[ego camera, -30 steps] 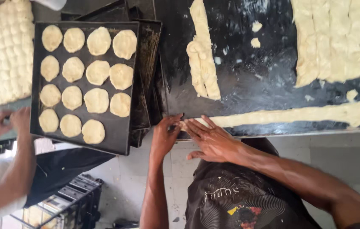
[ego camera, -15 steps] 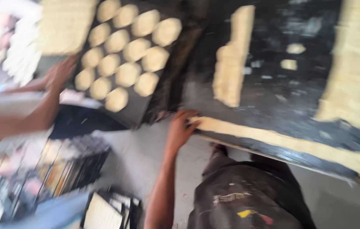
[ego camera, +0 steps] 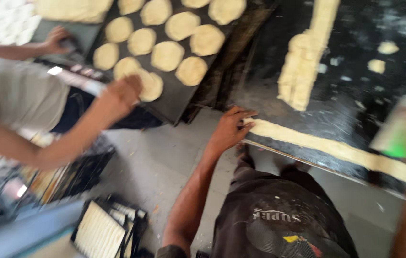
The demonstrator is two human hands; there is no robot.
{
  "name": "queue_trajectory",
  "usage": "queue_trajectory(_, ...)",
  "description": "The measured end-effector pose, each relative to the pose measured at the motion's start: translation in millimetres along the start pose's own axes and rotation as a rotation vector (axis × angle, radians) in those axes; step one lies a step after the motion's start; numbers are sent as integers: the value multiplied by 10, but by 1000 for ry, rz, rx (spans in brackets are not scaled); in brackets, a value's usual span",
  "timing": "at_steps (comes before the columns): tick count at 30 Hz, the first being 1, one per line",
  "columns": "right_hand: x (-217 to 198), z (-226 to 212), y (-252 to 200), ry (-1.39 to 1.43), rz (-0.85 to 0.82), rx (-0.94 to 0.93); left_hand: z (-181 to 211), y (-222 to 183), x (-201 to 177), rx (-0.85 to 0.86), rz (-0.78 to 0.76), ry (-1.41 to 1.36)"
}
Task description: The person uses a dough scraper to cut small portions from long rolls of dough and shapes them into buns by hand before placing them in rows on a baking tray.
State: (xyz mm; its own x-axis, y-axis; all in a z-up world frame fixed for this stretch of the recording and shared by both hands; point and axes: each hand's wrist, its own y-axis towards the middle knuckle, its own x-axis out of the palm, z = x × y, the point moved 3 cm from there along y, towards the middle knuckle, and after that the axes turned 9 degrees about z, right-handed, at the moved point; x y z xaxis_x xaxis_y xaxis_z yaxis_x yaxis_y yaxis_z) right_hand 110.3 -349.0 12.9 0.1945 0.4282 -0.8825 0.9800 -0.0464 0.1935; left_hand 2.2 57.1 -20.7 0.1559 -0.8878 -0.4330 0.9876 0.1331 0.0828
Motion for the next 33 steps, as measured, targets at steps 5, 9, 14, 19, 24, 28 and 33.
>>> queue_trajectory(5, 853, -1242, -562, 419, -341, 277, -69, 8, -60, 27, -55, -114)
queue_trajectory(9, 1031, -2122, -729, 278, -379, 128, -148, -7, -126, 19, -74, -102)
queue_trajectory(14, 908, -2815, -719, 181, -140, -191, -238, -103, -197, 30, -75, -149)
queue_trajectory(19, 1079, -2704, -728, 114, -91, -110, -215, -125, -198, 261, 5, 109)
queue_trajectory(24, 1002, -2219, -801, -34, 23, -115, -188, -29, -108, 217, 3, 76)
queue_trajectory(28, 851, -1981, -766, -20, 8, 10, -193, 48, -199, 150, 107, -118)
queue_trajectory(33, 610, -1735, -684, -49, 71, -22, -276, 50, -196, -122, -57, -277)
